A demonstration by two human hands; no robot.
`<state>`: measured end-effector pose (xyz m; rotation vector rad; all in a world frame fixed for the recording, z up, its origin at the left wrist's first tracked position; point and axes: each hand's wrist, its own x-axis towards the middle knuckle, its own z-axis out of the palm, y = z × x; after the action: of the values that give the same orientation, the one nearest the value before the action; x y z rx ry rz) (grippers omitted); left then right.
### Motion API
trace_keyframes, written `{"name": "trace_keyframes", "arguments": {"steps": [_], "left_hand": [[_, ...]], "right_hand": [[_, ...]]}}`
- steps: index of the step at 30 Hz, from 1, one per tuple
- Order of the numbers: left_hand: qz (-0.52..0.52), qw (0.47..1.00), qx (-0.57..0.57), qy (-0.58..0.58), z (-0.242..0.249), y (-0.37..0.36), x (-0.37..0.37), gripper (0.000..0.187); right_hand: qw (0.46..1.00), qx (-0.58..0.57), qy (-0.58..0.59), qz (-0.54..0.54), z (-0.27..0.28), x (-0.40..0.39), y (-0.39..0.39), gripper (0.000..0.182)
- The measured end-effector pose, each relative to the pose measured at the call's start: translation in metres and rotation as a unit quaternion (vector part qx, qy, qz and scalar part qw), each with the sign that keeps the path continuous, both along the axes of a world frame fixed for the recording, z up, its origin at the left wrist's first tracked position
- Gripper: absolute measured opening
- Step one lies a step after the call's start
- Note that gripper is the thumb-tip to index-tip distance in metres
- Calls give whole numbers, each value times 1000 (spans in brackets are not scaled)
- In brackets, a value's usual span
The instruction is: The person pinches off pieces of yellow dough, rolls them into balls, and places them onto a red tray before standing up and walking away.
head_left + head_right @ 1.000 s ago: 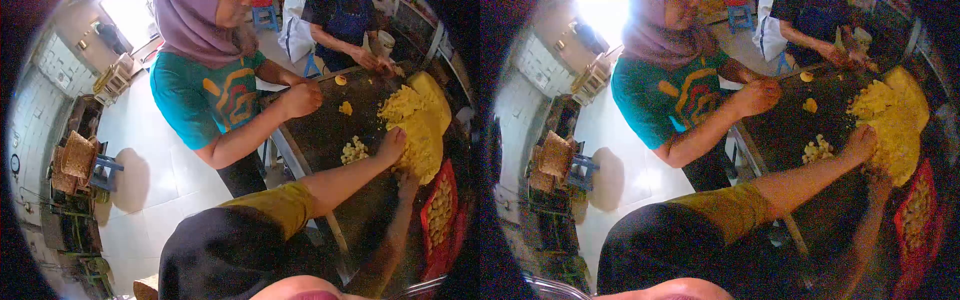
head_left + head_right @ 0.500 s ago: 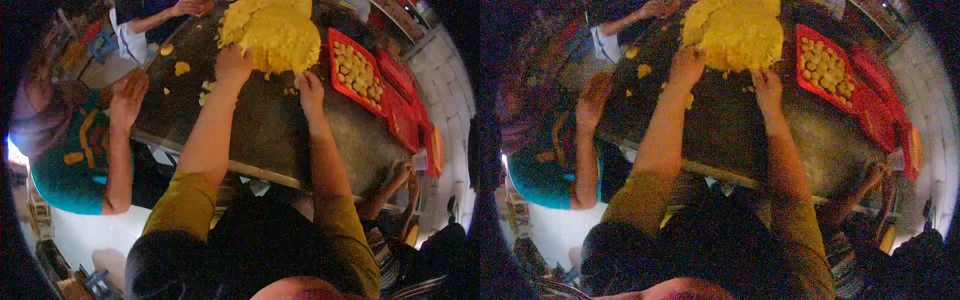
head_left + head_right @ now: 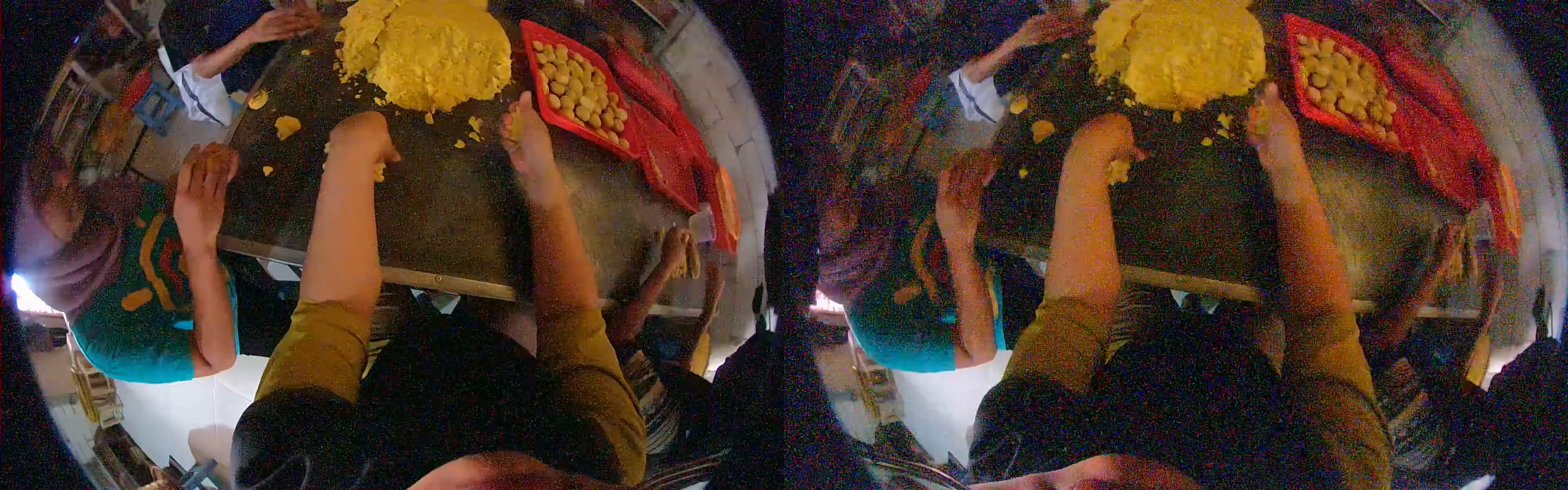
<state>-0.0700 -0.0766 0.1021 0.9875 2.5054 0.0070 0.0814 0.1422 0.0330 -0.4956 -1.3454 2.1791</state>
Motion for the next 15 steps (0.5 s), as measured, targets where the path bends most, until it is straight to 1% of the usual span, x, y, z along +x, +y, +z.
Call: {"name": "trace_keyframes", "arguments": {"steps": [1,3,4,6,7,8,9,10,11,12,13,15], "left_hand": [[-7,1000,2,0,-2,2,0,55],[31,998,48,35,-8,4,-3,53],[26,998,51,34,-19,4,-10,53],[43,983,116,134,-29,5,-20,52],[42,983,121,133,-35,6,-23,52],[81,986,112,91,-27,2,-16,46],[120,986,103,49,-21,-1,-12,40],[124,985,108,49,-26,2,-15,40],[122,985,109,48,-36,5,-20,34],[121,985,110,49,-40,6,-23,29],[125,985,112,50,-35,5,-22,29],[100,991,81,37,-24,1,-16,29]], "right_hand": [[1000,2,0,-7,-2,0,3,32],[999,23,5,-45,-5,1,6,35],[998,25,4,-51,-8,0,4,35],[974,106,-142,-141,-6,-6,-4,33],[964,191,-163,-84,-13,-5,6,29],[963,196,-163,-85,-25,-7,7,29],[891,414,-145,-120,-34,-12,1,24],[770,610,-117,-148,-41,-16,-1,21],[768,614,-113,-145,-35,-17,-15,21],[720,661,-180,-109,-26,-15,-35,20],[666,701,-245,-72,-20,-14,-52,19],[658,709,-249,-55,-19,-15,-73,19]]}}
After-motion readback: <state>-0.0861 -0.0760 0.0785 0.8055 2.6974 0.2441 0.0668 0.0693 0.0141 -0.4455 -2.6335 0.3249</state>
